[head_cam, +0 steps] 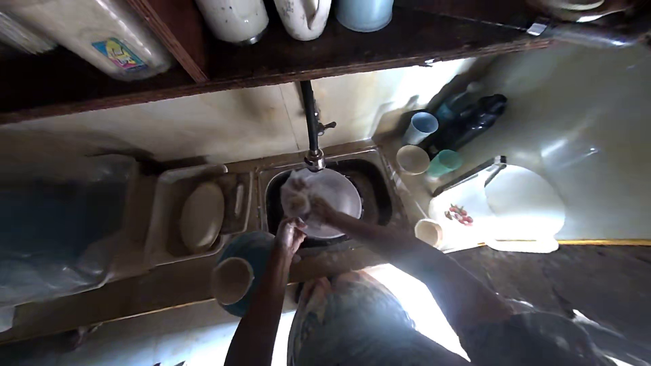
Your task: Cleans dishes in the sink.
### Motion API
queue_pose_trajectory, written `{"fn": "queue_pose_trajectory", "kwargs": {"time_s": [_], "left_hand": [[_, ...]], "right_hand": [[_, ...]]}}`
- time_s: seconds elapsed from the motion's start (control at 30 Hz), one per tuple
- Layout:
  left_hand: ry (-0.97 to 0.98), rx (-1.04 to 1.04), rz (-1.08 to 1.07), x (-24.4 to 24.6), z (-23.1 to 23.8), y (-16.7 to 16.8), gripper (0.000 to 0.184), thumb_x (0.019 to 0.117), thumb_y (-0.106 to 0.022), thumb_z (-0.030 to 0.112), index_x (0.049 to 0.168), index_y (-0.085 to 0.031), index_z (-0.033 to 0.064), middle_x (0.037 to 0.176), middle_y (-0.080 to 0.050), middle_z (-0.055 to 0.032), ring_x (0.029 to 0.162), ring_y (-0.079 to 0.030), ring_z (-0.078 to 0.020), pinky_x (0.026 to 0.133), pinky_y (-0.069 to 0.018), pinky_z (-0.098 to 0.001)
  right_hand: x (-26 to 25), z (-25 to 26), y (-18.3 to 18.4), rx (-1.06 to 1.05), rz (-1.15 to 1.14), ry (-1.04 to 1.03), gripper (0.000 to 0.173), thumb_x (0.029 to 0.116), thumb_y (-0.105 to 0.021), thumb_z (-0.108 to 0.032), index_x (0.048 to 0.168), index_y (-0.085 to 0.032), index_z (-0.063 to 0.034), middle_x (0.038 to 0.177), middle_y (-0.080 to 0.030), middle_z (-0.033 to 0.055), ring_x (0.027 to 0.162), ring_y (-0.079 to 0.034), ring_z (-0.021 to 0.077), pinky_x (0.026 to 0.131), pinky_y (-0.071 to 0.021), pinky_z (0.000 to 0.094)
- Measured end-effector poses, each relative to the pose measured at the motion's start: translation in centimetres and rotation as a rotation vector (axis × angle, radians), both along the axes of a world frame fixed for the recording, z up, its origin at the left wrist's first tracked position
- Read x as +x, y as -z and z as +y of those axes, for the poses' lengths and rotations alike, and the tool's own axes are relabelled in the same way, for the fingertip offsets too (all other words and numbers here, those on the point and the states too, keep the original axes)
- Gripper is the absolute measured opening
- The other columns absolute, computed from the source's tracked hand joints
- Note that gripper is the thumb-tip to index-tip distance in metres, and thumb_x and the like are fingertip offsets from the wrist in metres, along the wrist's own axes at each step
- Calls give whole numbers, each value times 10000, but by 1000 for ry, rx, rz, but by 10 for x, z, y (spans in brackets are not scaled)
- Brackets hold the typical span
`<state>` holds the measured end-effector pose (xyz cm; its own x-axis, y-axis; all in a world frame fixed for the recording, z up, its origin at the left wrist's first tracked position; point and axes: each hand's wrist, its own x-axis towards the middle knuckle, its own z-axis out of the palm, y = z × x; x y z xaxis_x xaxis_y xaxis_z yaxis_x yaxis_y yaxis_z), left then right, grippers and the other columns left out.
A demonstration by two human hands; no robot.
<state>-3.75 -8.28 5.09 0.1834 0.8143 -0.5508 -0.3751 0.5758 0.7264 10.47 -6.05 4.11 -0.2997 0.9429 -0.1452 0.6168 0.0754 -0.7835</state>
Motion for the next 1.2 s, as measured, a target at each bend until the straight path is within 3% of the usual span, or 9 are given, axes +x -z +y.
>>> {"fn": "queue_pose_trajectory", "kwargs": {"time_s": [0.1,0.2,0.33,0.53,0.67,0.73,0.83,0.97,1.2], "left_hand": [[-86,28,43,-23,9,8,229,947,-329,-59,958,-511,78,718,-620,5,621,-629,-85,597,-574,-270],[-55,-12,90,-21,3,1,226,917,-377,-102,1003,-494,71,736,-626,-3,617,-634,-80,576,-571,-256],[-23,15,69,0,7,-1,230,938,-379,-87,1079,-494,54,789,-626,-27,646,-640,-107,600,-580,-281],[-100,70,74,-34,0,1,278,845,-403,-135,1008,-504,66,745,-639,-9,614,-644,-89,558,-576,-263],[70,-10,100,-11,-22,-14,316,890,-404,-128,1135,-462,63,760,-614,1,614,-627,-71,572,-562,-234],[155,-75,161,-9,-18,-21,235,942,-415,-101,1106,-479,54,738,-615,-8,598,-627,-78,572,-566,-237],[390,-74,271,-14,-1,-30,162,990,-421,-53,1081,-500,55,771,-576,2,644,-593,-62,615,-537,-219],[418,-66,253,0,4,-29,163,1015,-396,-36,1027,-507,83,711,-580,23,604,-586,-59,599,-534,-212],[221,-54,149,-6,-17,-23,270,936,-387,-103,1136,-466,60,780,-585,2,640,-597,-71,616,-543,-238]], "right_hand": [[15,-15,2,60,-14,-310,536,1022,-586,-222,1511,-485,-28,1609,-421,160,1541,-303,303,1273,-176,531],[45,-1,43,68,-269,-161,580,1040,-566,-213,1575,-400,-65,1684,-271,163,1587,-155,341,1286,-68,535],[-4,4,5,-72,36,120,529,1005,-647,-270,1451,-538,-5,1506,-518,214,1441,-444,319,1216,-317,471],[48,-22,23,-19,-186,-146,579,996,-631,-193,1541,-464,-88,1674,-288,171,1568,-192,381,1258,-164,594],[69,29,49,60,-366,245,501,1024,-596,-383,1464,-551,-147,1393,-606,205,1202,-638,403,958,-523,605],[73,45,45,29,-381,269,421,1033,-587,-368,1361,-620,-107,1207,-690,218,1031,-696,420,838,-549,625],[42,41,1,-154,-410,224,455,1021,-565,-411,1343,-644,-99,1258,-678,226,1156,-645,445,929,-493,680],[-9,20,3,330,-176,98,337,929,-720,-203,1217,-723,-28,1232,-681,212,1210,-602,384,1081,-427,539],[0,30,28,33,-192,371,610,1013,-619,-283,1500,-452,45,1565,-388,316,1483,-323,478,1223,-238,610]]}}
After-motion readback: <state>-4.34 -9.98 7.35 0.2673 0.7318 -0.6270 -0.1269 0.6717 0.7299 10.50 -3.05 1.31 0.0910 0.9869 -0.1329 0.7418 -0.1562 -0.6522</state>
